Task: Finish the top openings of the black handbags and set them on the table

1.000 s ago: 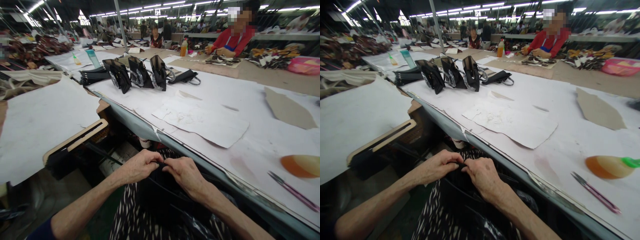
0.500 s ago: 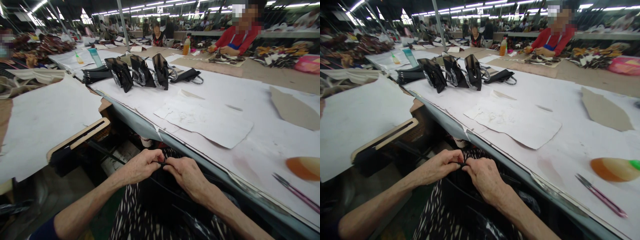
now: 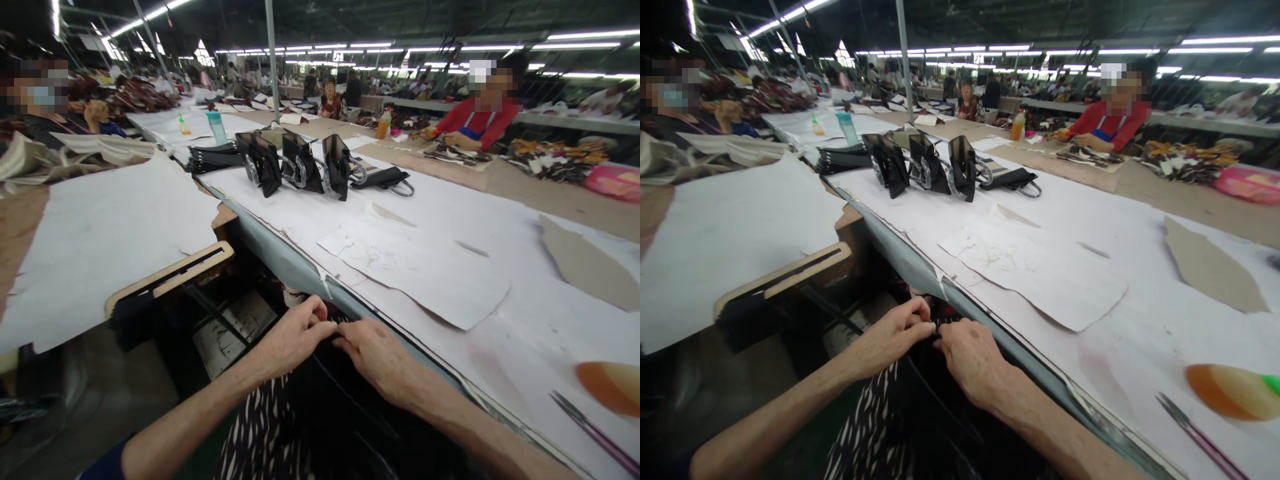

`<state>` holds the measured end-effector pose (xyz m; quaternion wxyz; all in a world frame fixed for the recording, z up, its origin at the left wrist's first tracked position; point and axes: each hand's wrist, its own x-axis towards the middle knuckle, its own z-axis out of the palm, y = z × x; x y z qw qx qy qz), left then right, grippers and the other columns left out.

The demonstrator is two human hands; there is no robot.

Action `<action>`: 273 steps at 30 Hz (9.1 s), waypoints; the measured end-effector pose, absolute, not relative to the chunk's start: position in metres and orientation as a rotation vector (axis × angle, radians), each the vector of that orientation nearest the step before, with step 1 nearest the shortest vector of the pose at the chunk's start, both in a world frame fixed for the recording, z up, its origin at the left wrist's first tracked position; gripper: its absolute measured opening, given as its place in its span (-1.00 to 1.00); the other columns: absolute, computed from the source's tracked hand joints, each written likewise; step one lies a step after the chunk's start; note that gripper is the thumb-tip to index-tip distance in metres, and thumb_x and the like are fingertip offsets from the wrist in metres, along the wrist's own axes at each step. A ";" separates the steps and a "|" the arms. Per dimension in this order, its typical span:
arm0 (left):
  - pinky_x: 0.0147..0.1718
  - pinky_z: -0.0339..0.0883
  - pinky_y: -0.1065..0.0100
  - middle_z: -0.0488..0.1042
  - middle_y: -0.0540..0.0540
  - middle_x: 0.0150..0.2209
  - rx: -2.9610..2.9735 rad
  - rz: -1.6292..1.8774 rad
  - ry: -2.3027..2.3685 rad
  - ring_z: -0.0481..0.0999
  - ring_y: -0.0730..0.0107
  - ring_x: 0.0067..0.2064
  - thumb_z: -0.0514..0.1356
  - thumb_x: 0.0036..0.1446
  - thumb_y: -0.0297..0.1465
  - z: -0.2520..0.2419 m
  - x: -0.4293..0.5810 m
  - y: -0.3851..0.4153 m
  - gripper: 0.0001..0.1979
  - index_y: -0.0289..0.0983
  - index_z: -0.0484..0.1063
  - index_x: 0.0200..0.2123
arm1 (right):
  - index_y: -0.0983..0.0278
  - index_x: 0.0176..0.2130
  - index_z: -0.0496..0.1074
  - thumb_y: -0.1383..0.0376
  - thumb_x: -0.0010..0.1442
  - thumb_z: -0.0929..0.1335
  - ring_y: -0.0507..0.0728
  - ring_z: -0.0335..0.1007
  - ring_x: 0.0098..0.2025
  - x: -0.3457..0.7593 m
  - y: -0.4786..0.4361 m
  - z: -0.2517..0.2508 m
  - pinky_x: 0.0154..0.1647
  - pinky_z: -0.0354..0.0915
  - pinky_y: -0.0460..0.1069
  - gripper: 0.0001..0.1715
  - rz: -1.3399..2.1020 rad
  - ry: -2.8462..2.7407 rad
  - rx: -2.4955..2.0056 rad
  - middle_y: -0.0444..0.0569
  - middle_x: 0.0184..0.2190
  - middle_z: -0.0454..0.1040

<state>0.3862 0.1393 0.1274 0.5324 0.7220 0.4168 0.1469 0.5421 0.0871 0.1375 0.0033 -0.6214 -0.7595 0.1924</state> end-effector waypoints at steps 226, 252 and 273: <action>-0.47 0.09 0.47 0.37 0.06 -0.60 1.996 -0.022 1.062 0.30 0.45 -0.48 0.05 -0.08 -0.43 0.095 0.339 0.142 -0.80 -0.25 0.49 -0.49 | 0.27 -0.59 0.29 0.26 0.16 0.20 -0.05 -0.01 -0.60 0.532 0.090 0.082 -0.51 -0.08 -0.12 -0.68 0.892 -2.308 -1.685 -0.22 -0.69 0.16; -0.23 0.24 0.39 0.44 -0.05 -0.24 1.489 0.283 1.055 0.36 0.39 -0.24 0.11 -0.10 -0.46 0.094 0.269 0.135 -0.63 -0.32 0.38 -0.14 | 0.27 -0.64 0.17 0.26 0.12 0.21 -0.03 0.10 -0.55 0.500 0.097 0.085 -0.49 -0.05 -0.11 -0.66 1.011 -2.237 -1.775 -0.20 -0.67 0.18; -0.50 0.11 0.46 0.36 0.03 -0.57 1.401 0.332 1.148 0.26 0.50 -0.50 0.16 -0.12 -0.39 0.069 0.291 0.133 -0.79 -0.37 0.49 -0.40 | 0.28 -0.66 0.07 0.23 0.12 0.20 -0.06 -0.03 -0.58 0.507 0.094 0.091 -0.54 -0.11 -0.11 -0.61 1.201 -2.150 -1.677 -0.24 -0.69 0.02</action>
